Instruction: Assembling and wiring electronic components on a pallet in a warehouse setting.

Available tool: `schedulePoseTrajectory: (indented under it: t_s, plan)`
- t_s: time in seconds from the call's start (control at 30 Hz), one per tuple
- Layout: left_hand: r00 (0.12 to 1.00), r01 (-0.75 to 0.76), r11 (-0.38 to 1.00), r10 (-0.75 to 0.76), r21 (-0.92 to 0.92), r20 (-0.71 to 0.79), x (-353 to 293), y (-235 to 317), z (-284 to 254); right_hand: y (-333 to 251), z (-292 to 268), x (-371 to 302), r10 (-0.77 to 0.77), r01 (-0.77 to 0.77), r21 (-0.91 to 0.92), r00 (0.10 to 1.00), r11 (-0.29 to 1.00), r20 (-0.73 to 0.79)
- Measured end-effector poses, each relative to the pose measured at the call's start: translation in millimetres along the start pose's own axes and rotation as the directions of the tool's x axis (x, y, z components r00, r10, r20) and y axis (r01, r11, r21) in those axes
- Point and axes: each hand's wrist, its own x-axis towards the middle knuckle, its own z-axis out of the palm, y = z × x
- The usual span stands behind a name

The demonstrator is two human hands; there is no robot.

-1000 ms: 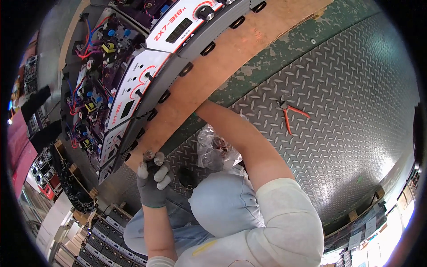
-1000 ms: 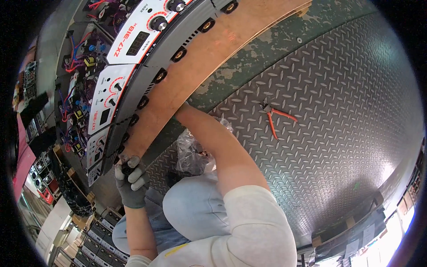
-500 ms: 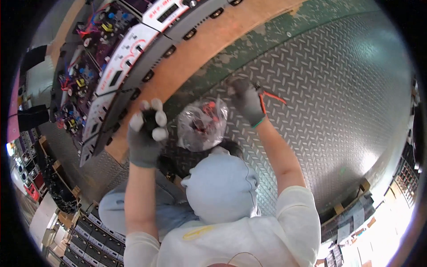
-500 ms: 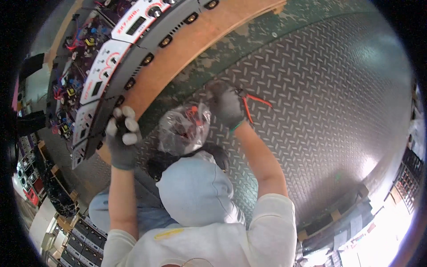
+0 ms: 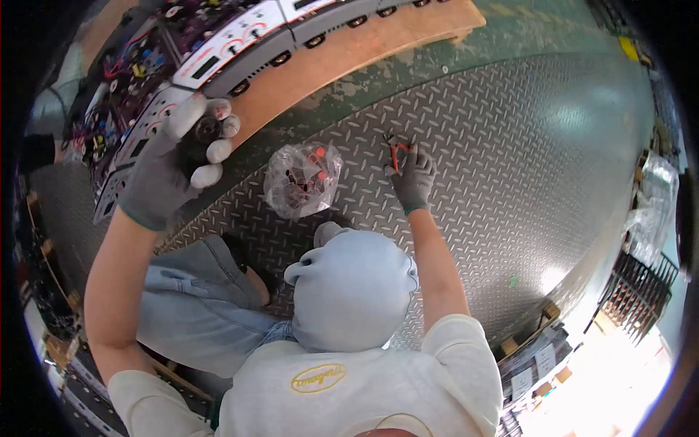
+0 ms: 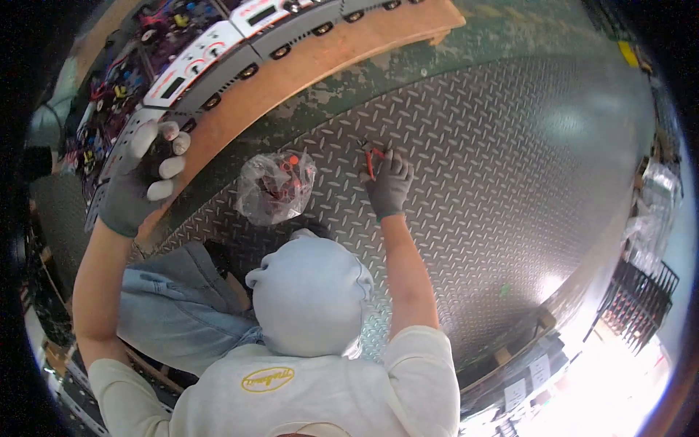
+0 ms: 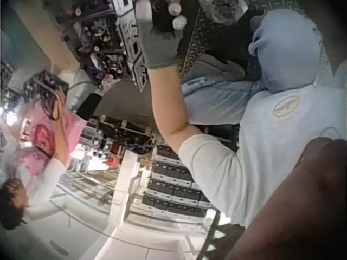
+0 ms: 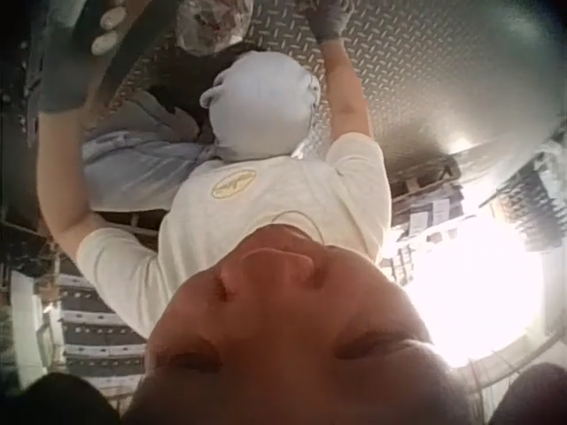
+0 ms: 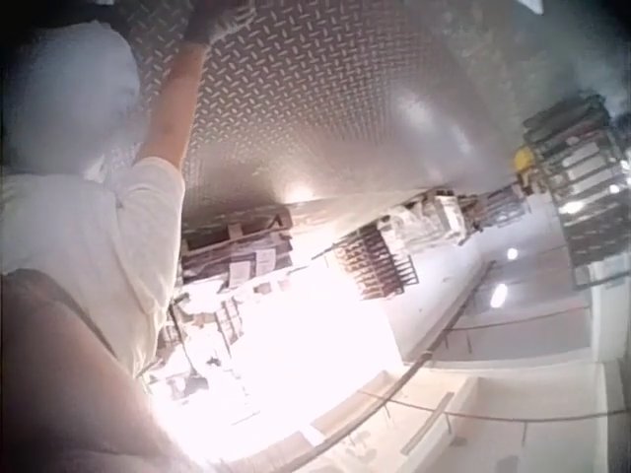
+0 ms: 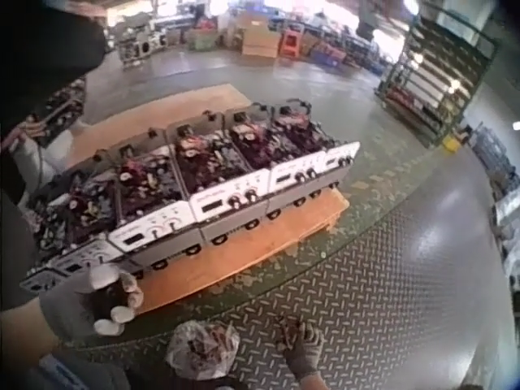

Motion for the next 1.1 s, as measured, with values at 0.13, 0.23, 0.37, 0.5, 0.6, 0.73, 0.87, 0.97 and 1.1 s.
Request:
schedulePoseTrajectory:
  t_s: [0.13,0.23,0.37,0.5,0.6,0.73,0.87,0.97,1.1]
  plan:
    - [0.993,-0.119,0.989,0.120,0.088,-0.010,-44,18,-10,-16,-2,3,0.124,-0.098,-0.130,0.970,0.987,0.209]
    - [0.993,-0.100,0.994,0.103,0.046,-0.064,-71,31,-13,-27,-9,16,0.140,-0.110,-0.119,0.952,0.987,0.274]
    - [0.999,0.015,0.999,-0.014,-0.045,0.029,-73,31,-23,-48,-31,37,0.071,-0.600,0.674,0.767,0.432,0.637]
    - [0.963,0.025,0.992,0.008,-0.120,0.268,-43,15,-31,-115,-152,59,-0.217,-0.496,0.850,0.863,-0.180,0.457]
    - [0.970,0.011,1.000,-0.007,-0.014,0.242,-32,23,-30,-196,-242,85,-0.436,-0.429,0.837,0.860,-0.339,0.264]
    - [0.978,0.024,0.999,-0.031,0.035,0.205,-37,56,-30,-265,-305,127,-0.476,-0.395,0.898,0.838,-0.195,0.266]
    - [0.953,-0.085,0.996,0.082,-0.003,0.293,-53,82,-38,-339,-328,142,-0.469,-0.391,0.918,0.824,-0.067,0.317]
    - [0.919,-0.133,0.991,0.121,0.004,0.376,-66,97,-44,-371,-335,145,-0.450,-0.334,0.936,0.823,0.113,0.347]
    - [0.917,-0.160,0.987,0.142,0.016,0.373,-76,89,-63,-389,-327,147,-0.461,-0.236,0.931,0.817,0.280,0.346]
